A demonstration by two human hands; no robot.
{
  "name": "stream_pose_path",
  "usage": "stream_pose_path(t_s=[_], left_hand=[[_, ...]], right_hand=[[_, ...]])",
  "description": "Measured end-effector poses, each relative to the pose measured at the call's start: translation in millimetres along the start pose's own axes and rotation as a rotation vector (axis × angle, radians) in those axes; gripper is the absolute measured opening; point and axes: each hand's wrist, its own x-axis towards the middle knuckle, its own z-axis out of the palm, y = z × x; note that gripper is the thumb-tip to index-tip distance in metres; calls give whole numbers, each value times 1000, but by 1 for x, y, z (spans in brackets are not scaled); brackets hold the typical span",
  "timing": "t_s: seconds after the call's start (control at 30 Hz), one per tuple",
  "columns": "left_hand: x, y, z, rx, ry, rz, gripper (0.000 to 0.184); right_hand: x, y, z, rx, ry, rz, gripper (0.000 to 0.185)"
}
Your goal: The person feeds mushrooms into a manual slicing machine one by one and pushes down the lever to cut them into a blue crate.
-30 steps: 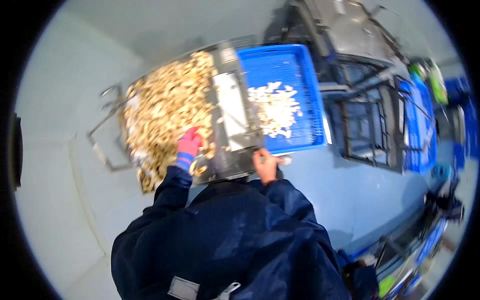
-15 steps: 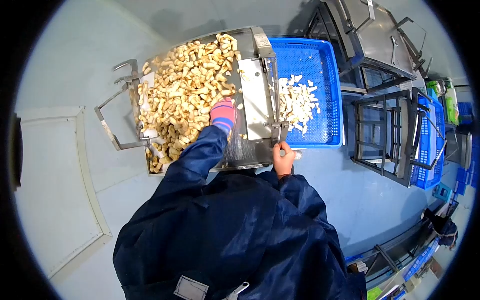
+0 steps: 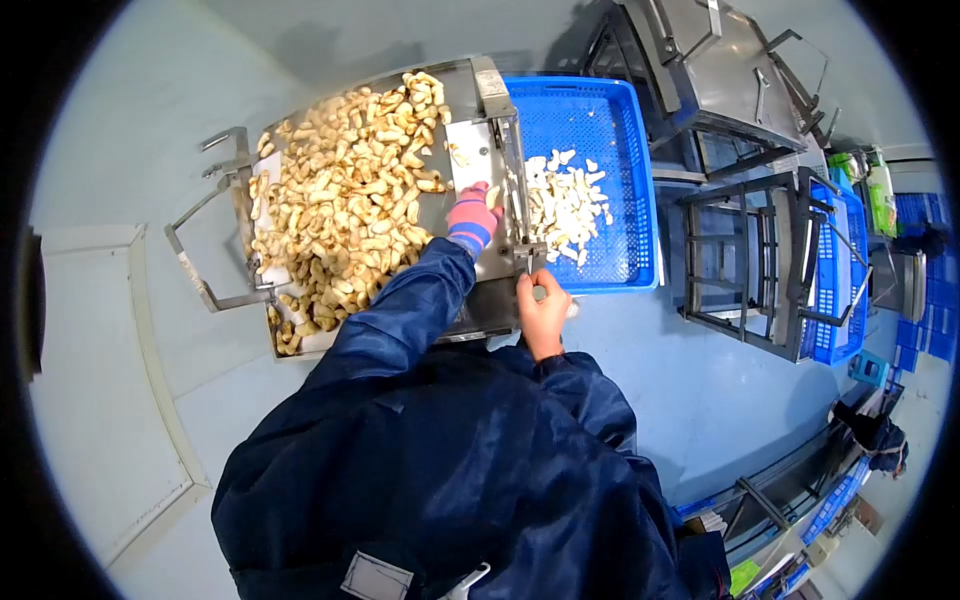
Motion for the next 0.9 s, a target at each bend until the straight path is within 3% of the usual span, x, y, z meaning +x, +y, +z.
stream_pose_path(t_s=[0.07,0.1,0.17,0.27,0.37,0.4,0.47,0.57,0.63,0.67,0.77,0.83,0.87,0.9], left_hand=[[5,0,14,3,-73,37,44],[5,1,19,-24,-11,45,37],[8,-7,22,-322,-98,-47,28],[7,-9,29,-461,-12,-74,21],[9,-17,43,-650,17,-176,21],[11,-19,44,-576,-16,-135,23],[15,-28,56,-649,-29,-141,22],[21,-24,54,-679,-57,-148,23],[14,-24,50,-609,-24,-89,23],[18,-30,60,-806,-87,-158,22],[24,-47,73,-736,-105,-178,25],[15,-45,54,-908,-166,-185,31],[23,-41,55,-938,-246,-302,33],[27,-53,70,-985,-219,-321,32]], right_hand=[[-2,9,1,-2,1,-26,21],[-3,9,0,-5,-3,-37,22],[-3,9,-1,-7,-19,-10,22],[5,-13,-4,-37,-31,15,22],[7,-12,-2,-83,-13,-14,22],[1,-7,0,-72,10,-70,21],[-12,51,8,-26,-33,-90,21],[-8,47,7,-38,-19,-83,20],[-1,-2,-1,-71,11,-43,18],[2,-15,-4,-57,-51,78,18],[-17,49,10,45,-39,-42,19],[-26,70,16,-112,-77,25,17],[-23,85,21,-52,-60,-31,16],[-12,39,10,-71,-6,-105,18]])
